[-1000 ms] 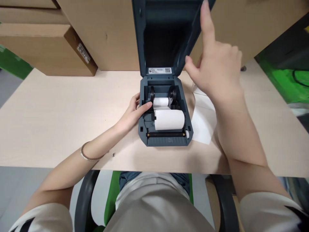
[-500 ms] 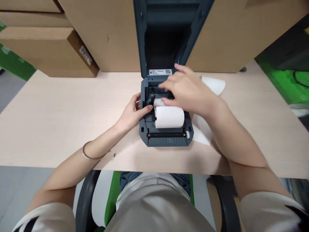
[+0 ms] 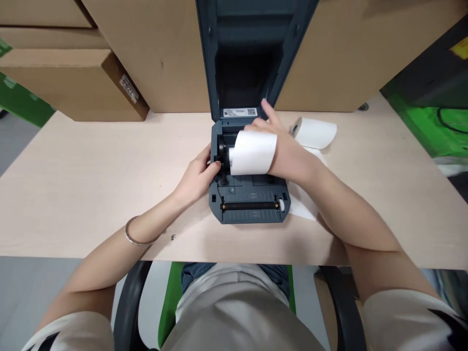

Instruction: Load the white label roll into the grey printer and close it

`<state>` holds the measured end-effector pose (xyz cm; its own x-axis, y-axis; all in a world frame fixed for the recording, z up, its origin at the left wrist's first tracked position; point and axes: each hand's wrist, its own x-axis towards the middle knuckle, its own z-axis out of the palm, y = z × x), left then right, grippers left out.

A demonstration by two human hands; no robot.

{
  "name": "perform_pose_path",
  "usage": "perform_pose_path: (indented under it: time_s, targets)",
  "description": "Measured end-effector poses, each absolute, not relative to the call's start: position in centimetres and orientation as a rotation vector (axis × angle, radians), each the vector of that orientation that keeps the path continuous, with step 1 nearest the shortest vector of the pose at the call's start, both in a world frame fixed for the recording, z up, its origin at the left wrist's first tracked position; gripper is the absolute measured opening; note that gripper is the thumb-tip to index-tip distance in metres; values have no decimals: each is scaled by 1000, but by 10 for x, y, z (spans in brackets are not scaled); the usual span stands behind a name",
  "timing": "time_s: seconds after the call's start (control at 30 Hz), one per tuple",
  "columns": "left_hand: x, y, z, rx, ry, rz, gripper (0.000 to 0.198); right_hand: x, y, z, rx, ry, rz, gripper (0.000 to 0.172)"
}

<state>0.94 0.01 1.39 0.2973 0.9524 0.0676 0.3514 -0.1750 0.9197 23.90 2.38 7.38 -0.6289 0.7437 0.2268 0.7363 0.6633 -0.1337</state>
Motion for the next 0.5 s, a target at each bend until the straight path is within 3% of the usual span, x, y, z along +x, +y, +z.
perform_pose_path:
  time_s: [0.27, 0.5]
  targets:
    - [13, -1, 18, 1685, 1145, 885, 67, 312, 29, 137, -1378, -2279, -25, 30]
    - [13, -1, 18, 1694, 1173, 880, 69, 352, 90, 80, -1670, -2252, 135, 29]
